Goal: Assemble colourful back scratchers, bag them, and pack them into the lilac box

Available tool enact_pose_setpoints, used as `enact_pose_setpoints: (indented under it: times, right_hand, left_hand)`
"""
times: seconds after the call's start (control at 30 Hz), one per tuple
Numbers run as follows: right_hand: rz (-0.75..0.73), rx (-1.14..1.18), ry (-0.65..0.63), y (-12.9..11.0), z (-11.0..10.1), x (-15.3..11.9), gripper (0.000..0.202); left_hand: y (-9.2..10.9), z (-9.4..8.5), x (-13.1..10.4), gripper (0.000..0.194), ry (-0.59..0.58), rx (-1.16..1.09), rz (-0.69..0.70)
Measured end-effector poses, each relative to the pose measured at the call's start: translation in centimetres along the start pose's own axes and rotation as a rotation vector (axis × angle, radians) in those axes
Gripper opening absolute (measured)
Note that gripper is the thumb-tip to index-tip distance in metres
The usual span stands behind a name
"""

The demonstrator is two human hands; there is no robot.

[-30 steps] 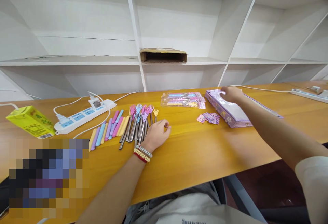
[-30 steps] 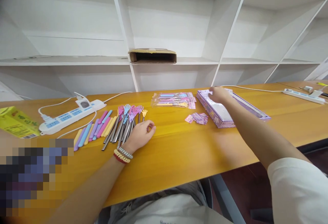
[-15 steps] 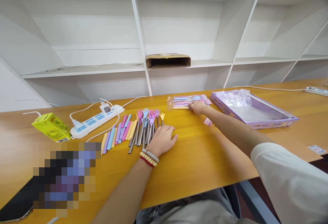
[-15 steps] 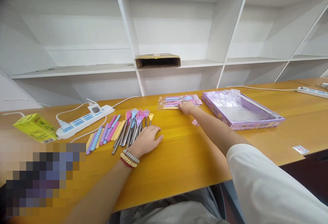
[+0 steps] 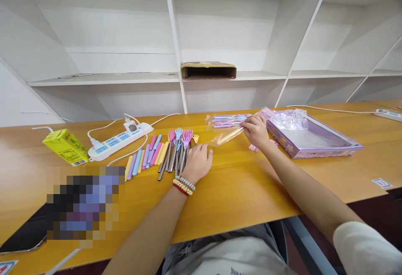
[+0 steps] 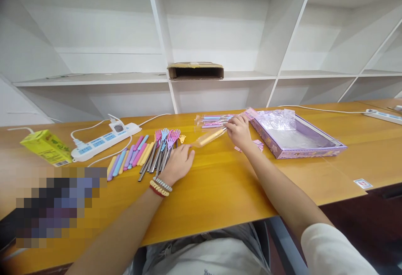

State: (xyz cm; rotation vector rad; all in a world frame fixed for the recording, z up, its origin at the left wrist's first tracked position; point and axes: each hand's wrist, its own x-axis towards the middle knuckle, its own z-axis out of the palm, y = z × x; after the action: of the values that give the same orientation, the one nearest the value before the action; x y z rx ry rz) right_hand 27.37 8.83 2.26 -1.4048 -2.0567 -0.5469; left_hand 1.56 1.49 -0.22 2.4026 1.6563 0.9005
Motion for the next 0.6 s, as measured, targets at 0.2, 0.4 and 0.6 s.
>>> enact_pose_setpoints:
  times: [0.2, 0.4, 0.6]
  right_hand:
    - [-0.064, 0.295, 0.057, -1.9, 0.2, -2.3, 0.029]
    - [-0.215, 0.526, 0.089, -4.9, 0.8, -2.9, 0.025]
    - [-0.156, 0.630, 0.264, -6.6, 0.0, -3.2, 0.044]
  left_hand:
    - [0.7, -0.7, 0.8, 0.016, 0.121, -0.613, -0.270]
    - [2.8, -0.4, 0.1, 0.029, -0.556, -1.044, -0.262]
    - [2.5, 0.4, -0.2, 0.030, -0.488, -1.194, -0.314]
